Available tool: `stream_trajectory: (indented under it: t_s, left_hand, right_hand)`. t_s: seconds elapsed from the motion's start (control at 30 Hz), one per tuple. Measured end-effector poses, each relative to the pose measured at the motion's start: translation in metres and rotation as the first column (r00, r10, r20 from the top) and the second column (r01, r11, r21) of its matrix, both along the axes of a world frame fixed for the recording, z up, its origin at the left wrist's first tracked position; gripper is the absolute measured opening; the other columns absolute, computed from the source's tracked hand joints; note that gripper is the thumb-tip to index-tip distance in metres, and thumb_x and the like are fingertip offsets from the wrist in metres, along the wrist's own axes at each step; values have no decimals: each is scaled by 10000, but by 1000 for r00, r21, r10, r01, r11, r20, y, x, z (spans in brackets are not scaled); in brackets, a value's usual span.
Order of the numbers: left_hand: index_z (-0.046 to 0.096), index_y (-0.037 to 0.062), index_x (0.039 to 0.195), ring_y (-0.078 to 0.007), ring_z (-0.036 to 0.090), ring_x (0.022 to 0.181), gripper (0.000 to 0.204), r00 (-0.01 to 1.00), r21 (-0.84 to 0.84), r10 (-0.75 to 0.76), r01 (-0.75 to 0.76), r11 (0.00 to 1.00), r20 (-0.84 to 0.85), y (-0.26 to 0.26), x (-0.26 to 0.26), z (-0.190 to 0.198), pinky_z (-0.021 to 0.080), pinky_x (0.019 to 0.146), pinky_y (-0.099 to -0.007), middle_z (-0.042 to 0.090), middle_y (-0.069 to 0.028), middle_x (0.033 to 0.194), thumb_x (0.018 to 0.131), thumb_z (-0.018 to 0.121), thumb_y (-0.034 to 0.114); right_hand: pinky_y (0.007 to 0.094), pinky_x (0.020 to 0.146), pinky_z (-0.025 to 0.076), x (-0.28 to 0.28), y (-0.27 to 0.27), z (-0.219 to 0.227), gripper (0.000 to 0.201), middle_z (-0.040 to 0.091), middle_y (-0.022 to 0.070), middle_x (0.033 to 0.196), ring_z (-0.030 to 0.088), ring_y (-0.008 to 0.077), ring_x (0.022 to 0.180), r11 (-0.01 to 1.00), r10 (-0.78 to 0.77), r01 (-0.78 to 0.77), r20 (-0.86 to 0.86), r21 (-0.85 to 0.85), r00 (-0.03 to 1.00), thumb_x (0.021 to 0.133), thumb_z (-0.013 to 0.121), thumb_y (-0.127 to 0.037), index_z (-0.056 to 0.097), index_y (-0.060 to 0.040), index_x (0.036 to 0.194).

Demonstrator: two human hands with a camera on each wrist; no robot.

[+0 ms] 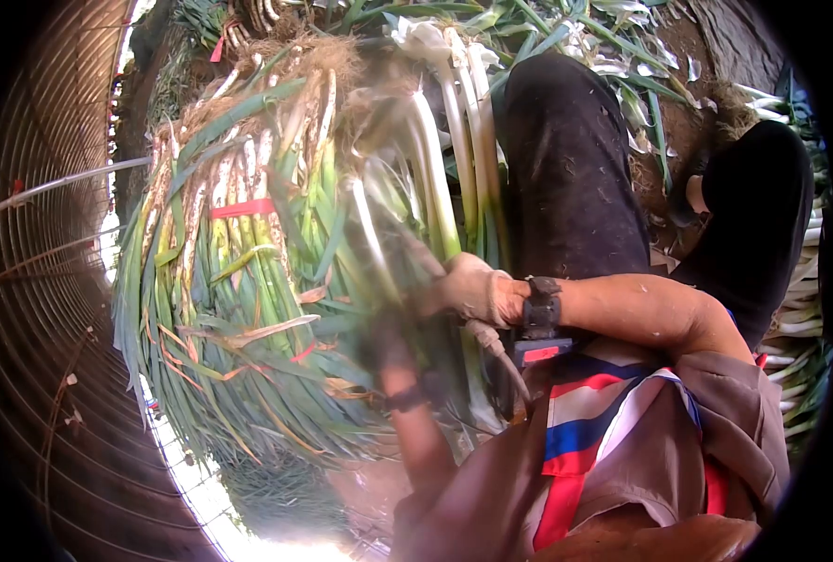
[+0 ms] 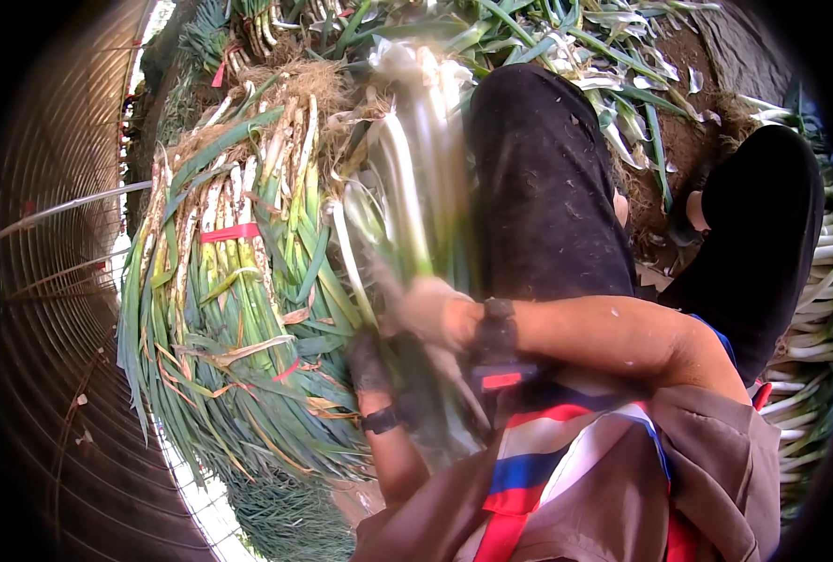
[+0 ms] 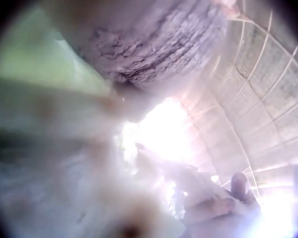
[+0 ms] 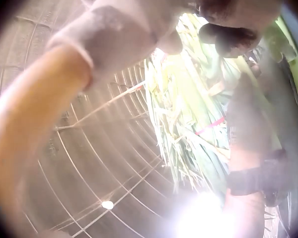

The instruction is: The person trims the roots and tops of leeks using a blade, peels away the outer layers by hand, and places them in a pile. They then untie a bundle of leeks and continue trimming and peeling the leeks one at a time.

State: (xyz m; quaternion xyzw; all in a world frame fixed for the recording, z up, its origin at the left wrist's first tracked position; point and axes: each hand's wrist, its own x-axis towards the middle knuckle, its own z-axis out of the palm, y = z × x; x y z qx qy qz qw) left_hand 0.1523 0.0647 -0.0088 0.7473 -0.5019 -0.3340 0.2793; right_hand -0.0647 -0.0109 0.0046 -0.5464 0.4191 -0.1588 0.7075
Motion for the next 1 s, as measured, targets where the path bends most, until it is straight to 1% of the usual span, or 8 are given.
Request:
stream_trajectory:
  t_s: [0.13, 0.2, 0.33, 0.57, 0.67, 0.8, 0.9, 1.0]
  left_hand:
    - [642, -22, 985, -194, 530, 769, 286, 998, -81, 61, -63, 995, -20, -13, -34, 25, 431, 730, -297, 580, -90, 808, 930, 489, 214]
    - [646, -16, 1028, -182, 526, 773, 297, 944, -108, -193, 228, 968, 267, -25, -33, 26, 422, 734, -283, 583, -83, 802, 927, 498, 220]
    - [648, -4, 1044, -175, 544, 751, 281, 990, -50, -114, 118, 992, 85, -70, -64, 0, 440, 711, -302, 618, -98, 818, 913, 526, 212]
    - [653, -5, 1001, -333, 615, 811, 311, 850, -121, -85, 172, 978, 521, -87, -62, 9, 466, 750, -400, 656, -196, 899, 883, 566, 269]
    - [629, -36, 997, -399, 603, 853, 339, 593, -381, 105, 362, 851, 798, -92, -17, 27, 469, 776, -440, 645, -230, 941, 874, 573, 275]
    - [622, -42, 1066, -394, 634, 911, 365, 264, -279, 242, 115, 953, 934, -111, 0, 84, 492, 811, -457, 651, -249, 1003, 862, 592, 259]
    - [626, -38, 1048, -393, 636, 901, 350, 309, -243, 177, 191, 951, 934, -115, -5, 81, 500, 793, -456, 655, -242, 997, 843, 620, 245]
    - [632, -9, 1013, -349, 649, 870, 326, 705, -54, -60, 139, 989, 706, -120, -36, 57, 491, 773, -420, 664, -224, 960, 803, 655, 240]
  right_hand:
    - [305, 555, 469, -48, 3, 46, 275, 602, 86, 709, 588, 162, 613, 791, -458, 388, 39, 472, 888, 736, 736, -128, 605, 63, 883]
    - [303, 456, 457, -57, 6, 43, 269, 571, 77, 658, 570, 163, 516, 789, -525, 446, 88, 424, 846, 753, 717, -116, 560, 66, 875]
    - [297, 263, 353, -71, 10, 46, 242, 499, 56, 581, 437, 155, 300, 771, -509, 404, 96, 493, 855, 783, 672, -91, 497, 48, 874]
    - [291, 400, 383, -64, 16, 11, 279, 547, 63, 636, 473, 120, 414, 820, -533, 471, 134, 325, 835, 776, 713, -167, 547, 48, 842]
    - [299, 385, 386, -79, 9, 34, 289, 540, 59, 634, 475, 126, 403, 848, -392, 329, 72, 415, 917, 773, 715, -161, 542, 57, 852]
    - [312, 372, 390, -80, 5, 44, 295, 521, 55, 610, 486, 132, 401, 863, -300, 241, 66, 444, 952, 773, 711, -152, 536, 69, 860]
    - [317, 367, 390, -78, 2, 43, 303, 515, 58, 604, 493, 141, 401, 873, -285, 228, 74, 430, 956, 772, 711, -154, 535, 75, 863]
    - [323, 369, 390, -76, 2, 36, 305, 524, 64, 619, 492, 152, 400, 873, -288, 235, 62, 428, 956, 765, 715, -158, 544, 77, 857]
